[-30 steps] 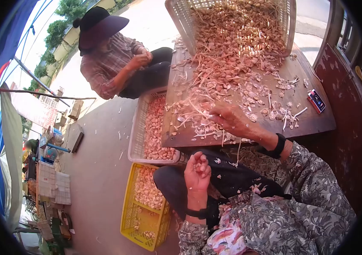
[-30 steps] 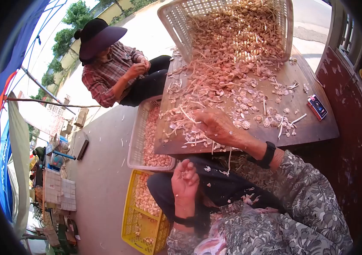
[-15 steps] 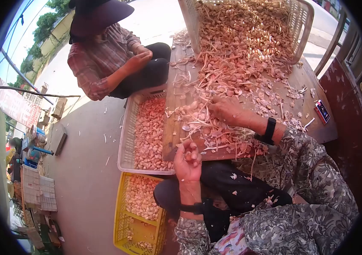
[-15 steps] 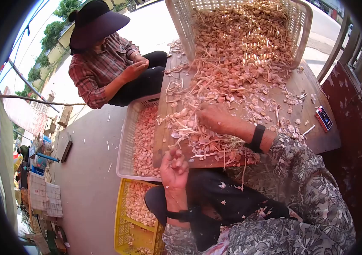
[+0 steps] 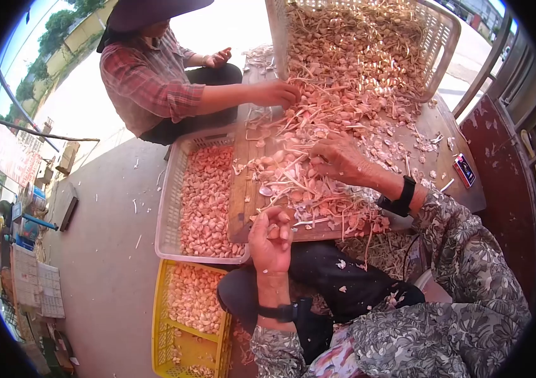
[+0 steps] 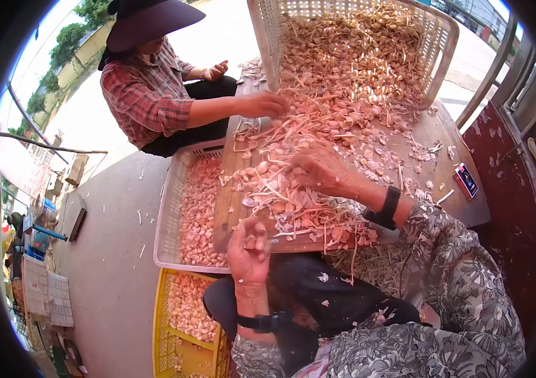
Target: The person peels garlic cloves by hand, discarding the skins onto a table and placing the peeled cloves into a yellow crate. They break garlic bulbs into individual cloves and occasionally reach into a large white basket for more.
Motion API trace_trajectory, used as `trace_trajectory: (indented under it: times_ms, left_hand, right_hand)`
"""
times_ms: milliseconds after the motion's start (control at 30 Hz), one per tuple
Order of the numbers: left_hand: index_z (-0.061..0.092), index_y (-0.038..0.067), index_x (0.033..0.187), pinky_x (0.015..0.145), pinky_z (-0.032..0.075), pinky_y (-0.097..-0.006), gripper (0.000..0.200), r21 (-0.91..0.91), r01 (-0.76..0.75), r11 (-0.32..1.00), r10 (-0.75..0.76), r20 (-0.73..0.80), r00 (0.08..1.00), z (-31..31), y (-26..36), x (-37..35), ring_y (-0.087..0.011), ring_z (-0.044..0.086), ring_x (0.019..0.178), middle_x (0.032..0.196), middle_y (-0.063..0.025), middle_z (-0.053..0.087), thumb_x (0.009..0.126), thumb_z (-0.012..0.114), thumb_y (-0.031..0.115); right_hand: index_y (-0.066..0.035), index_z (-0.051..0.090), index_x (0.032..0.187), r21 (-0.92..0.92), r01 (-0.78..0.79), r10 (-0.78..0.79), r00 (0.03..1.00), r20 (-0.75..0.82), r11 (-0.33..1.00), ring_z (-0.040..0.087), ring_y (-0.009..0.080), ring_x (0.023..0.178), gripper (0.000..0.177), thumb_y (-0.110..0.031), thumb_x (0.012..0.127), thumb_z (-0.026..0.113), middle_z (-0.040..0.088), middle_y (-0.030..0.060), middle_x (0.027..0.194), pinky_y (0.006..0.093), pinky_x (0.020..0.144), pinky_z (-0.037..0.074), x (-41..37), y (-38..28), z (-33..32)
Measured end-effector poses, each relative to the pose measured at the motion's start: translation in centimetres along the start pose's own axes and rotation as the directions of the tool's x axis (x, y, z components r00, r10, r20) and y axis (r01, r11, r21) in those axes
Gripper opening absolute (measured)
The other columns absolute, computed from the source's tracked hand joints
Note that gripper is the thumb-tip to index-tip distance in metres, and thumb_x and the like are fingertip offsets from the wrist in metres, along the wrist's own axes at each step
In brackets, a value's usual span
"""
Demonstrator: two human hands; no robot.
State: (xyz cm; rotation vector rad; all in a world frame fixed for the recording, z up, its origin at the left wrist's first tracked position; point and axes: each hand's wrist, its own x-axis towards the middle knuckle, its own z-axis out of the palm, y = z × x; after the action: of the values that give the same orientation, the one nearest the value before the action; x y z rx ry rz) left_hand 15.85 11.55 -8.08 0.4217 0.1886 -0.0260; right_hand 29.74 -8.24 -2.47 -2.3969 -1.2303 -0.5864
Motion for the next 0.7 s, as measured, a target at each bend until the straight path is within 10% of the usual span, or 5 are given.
trace_trajectory:
  times_ms: [133, 400, 533, 600, 700]
  left_hand:
    - [0.053, -0.005, 0.1, 0.039, 0.034, -0.0188, 0.031, -0.008, -0.02, 1.0, 0.02, 0.007, 1.0, 0.0, -0.2, 0.1, -0.012, 0.048, 0.055, 0.081, -0.013, 0.056, 0.093, 0.041, 0.022]
    - [0.053, -0.005, 0.101, 0.039, 0.034, -0.0191, 0.032, 0.065, -0.044, 0.997, 0.044, -0.004, 0.999, 0.1, -0.5, -0.1, -0.012, 0.049, 0.055, 0.081, -0.013, 0.057, 0.092, 0.043, 0.024]
    - [0.053, -0.005, 0.101, 0.039, 0.034, -0.0191, 0.033, 0.027, -0.035, 0.999, 0.034, 0.027, 0.999, -0.2, -0.5, -0.1, -0.012, 0.049, 0.055, 0.081, -0.0129, 0.057, 0.092, 0.043, 0.025]
    - [0.053, -0.005, 0.101, 0.04, 0.034, -0.0193, 0.033, 0.007, -0.039, 0.999, 0.039, 0.021, 0.999, -0.2, -0.5, -0.1, -0.0119, 0.048, 0.055, 0.083, -0.013, 0.057, 0.092, 0.043, 0.024]
    - [0.053, -0.005, 0.102, 0.041, 0.035, -0.0197, 0.033, -0.031, -0.04, 0.999, 0.041, 0.031, 0.999, 0.0, -0.3, -0.3, -0.012, 0.048, 0.055, 0.083, -0.0131, 0.057, 0.093, 0.042, 0.024]
  right_hand:
    - [-0.005, 0.061, 0.087, 0.186, -0.28, 0.26, 0.957, 0.126, 0.942, 0.052, 0.0164, 0.065, 0.016, -0.016, 0.076, 0.064, 0.056, 0.0036, 0.068, 0.0298, 0.059, 0.04, -0.4, -0.4, -2.3]
    - [-0.001, 0.062, 0.095, 0.754, -0.651, 0.4, 0.718, 0.57, 0.094, 0.053, 0.0041, 0.074, 0.02, -0.014, 0.081, 0.064, 0.06, -0.0011, 0.081, 0.0189, 0.063, 0.041, -0.2, -6.8, -8.6]
    - [0.007, 0.059, 0.098, 0.748, -0.629, 0.06, 0.755, 0.653, -0.211, 0.054, 0.0106, 0.071, 0.027, -0.011, 0.08, 0.066, 0.06, 0.0068, 0.083, 0.0249, 0.065, 0.044, 0.3, -12.6, -12.8]
    - [0.009, 0.057, 0.1, 0.83, -0.553, -0.303, 0.779, 0.548, 0.079, 0.058, 0.0197, 0.074, 0.029, -0.01, 0.08, 0.065, 0.059, 0.0127, 0.082, 0.0257, 0.069, 0.046, 1.2, -14.0, -15.1]
    - [0.011, 0.057, 0.096, 0.973, -0.165, -0.529, 0.846, 0.057, -0.159, 0.058, 0.0273, 0.071, 0.028, -0.011, 0.081, 0.065, 0.059, 0.018, 0.08, 0.0309, 0.062, 0.045, 1.5, -16.4, -14.6]
